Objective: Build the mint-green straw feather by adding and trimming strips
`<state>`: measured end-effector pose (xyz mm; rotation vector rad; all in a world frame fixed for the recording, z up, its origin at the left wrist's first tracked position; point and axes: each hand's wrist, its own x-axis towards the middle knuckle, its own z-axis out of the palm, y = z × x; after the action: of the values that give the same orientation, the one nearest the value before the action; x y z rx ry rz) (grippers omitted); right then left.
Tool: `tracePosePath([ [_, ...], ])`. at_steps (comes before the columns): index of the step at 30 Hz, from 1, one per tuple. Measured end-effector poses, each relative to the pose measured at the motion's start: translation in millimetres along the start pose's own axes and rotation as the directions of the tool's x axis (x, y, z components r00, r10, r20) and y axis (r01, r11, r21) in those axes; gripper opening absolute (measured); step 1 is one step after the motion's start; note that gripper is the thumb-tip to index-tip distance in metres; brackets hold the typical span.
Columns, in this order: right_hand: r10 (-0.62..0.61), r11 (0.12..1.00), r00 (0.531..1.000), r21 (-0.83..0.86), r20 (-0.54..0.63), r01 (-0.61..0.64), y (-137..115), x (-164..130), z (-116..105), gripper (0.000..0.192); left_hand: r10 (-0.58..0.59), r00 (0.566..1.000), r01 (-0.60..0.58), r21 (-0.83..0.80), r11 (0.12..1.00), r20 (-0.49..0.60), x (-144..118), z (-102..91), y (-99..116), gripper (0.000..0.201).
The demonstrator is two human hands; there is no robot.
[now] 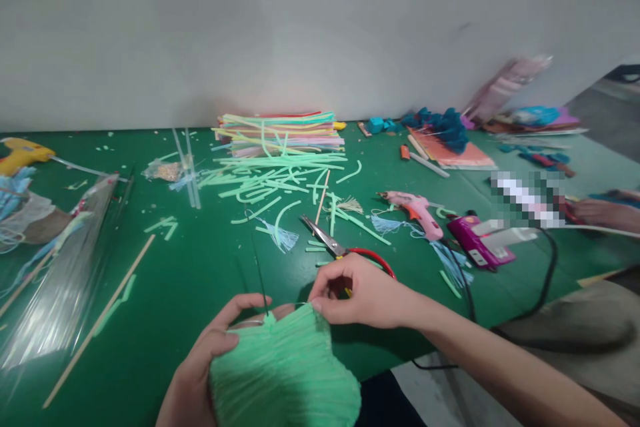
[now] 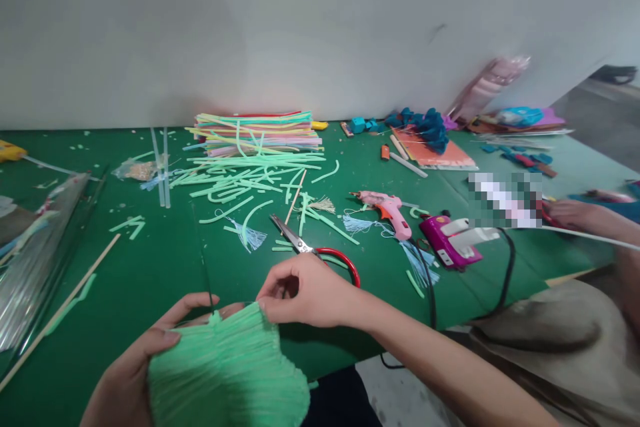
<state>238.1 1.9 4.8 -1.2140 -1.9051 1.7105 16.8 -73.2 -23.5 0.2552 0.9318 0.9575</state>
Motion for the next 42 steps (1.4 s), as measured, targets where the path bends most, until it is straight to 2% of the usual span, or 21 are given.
tracePosePath([
  [8,-0.011,1.0,0.998,0.026,0.068,0.01,1.8,1.7,-6.5,0.016,-0.019,1.0,0.018,-0.02,1.0,-0.015,1.4,-0.5,-2.4,0.037],
  [17,-0.016,0.999,0.996,0.03,0.085,0.014,1.1,3.3,-5.4,0.008,-0.038,0.998,0.038,0.0,0.999,0.043,6.4,-7.8,-1.0,0.037],
  [23,0.015,0.998,0.993,0.054,0.121,-0.022,-0.1,4.8,-8.4,0.012,-0.037,0.998,0.04,-0.05,0.998,0.056,4.9,-5.3,0.0,0.035],
  [29,0.031,0.995,0.987,0.091,0.157,-0.045,1.2,6.3,-8.9,0.013,-0.054,0.996,0.057,-0.031,0.998,0.076,2.9,-5.2,-0.6,0.037],
  [34,0.019,0.998,0.991,0.055,0.133,-0.026,1.5,5.9,-7.7,0.012,-0.053,0.998,0.053,0.015,0.998,0.014,2.5,-5.1,-1.4,0.037],
  [42,0.005,1.0,1.0,0.013,0.021,-0.005,1.2,3.8,0.8,0.006,-0.049,0.999,0.049,0.043,0.998,0.001,-2.8,2.1,5.4,0.033],
])
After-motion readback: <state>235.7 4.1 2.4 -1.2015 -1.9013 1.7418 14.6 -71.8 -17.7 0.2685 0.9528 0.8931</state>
